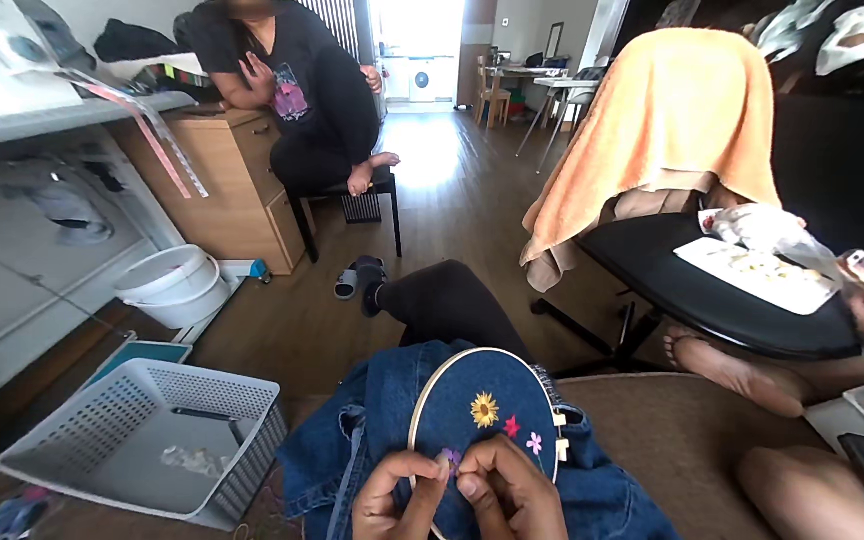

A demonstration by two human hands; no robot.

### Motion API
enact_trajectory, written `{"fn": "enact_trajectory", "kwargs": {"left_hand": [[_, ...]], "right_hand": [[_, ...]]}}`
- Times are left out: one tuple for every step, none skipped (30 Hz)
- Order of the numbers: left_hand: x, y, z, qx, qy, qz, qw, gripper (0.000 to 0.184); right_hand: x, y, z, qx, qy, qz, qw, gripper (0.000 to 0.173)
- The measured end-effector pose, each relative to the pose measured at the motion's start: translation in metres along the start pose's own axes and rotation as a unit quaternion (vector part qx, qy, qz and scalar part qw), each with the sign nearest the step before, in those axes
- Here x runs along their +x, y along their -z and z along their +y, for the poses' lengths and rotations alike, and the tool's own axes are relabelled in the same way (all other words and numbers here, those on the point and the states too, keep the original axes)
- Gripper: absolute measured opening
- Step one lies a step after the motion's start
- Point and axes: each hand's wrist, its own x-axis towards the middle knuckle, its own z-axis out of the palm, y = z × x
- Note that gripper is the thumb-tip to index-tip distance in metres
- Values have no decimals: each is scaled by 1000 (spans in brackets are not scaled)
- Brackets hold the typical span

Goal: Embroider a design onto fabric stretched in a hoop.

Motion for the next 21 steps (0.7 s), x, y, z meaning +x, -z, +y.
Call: {"fn": "enact_trajectory", "kwargs": {"left_hand": [[0,1,0,0,2,1,1000,31],[0,1,0,-1,5,2,1000,31],[0,1,0,-3,6,5,1000,31],[0,1,0,-5,8,7,1000,31],[0,1,0,-6,9,9,1000,31],[-1,1,0,-7,10,10,1000,31],[-1,0,0,-9,12,11,1000,32],[-1,0,1,-10,13,11,1000,32],[-1,0,1,-10,14,11,1000,32],[-1,0,1,-10,14,12,1000,32],[-1,-1,1,-8,14,13,1000,32],[-1,-1,1,-8,14,12,1000,32],[-1,-1,1,-9,14,12,1000,32],[-1,-1,1,-11,14,12,1000,32],[-1,-1,1,-13,12,11,1000,32],[-1,-1,1,-15,9,8,1000,32],[-1,-1,-1,-14,3,3,1000,30],[-1,-1,-2,-11,-4,-1,1000,28],[-1,-1,-2,-7,-11,-4,1000,27],[0,-1,-3,-4,-17,-8,1000,26],[0,-1,-3,-4,-19,-10,1000,26]], "right_hand": [[0,0,0,0,1,-4,1000,4],[1,1,0,-2,1,-6,1000,5],[1,1,0,-3,1,-8,1000,5],[1,1,0,-4,-1,-10,1000,6],[0,2,0,-3,-1,-11,1000,6],[0,2,0,-2,0,-12,1000,6],[0,2,1,-1,2,-13,1000,6],[0,2,1,-1,3,-13,1000,6],[0,3,1,-3,4,-13,1000,7],[0,3,1,-4,5,-14,1000,7],[0,3,1,-5,5,-13,1000,7],[0,3,1,-5,6,-13,1000,7],[0,3,1,-5,7,-13,1000,8],[0,3,1,-6,9,-13,1000,8],[1,3,1,-7,10,-14,1000,8],[1,3,1,-9,11,-13,1000,8],[1,3,1,-10,14,-9,1000,8],[1,2,1,-12,17,-5,1000,8],[1,1,1,-13,22,0,1000,8],[1,0,1,-14,26,5,1000,6],[0,0,1,-14,29,8,999,5]]}}
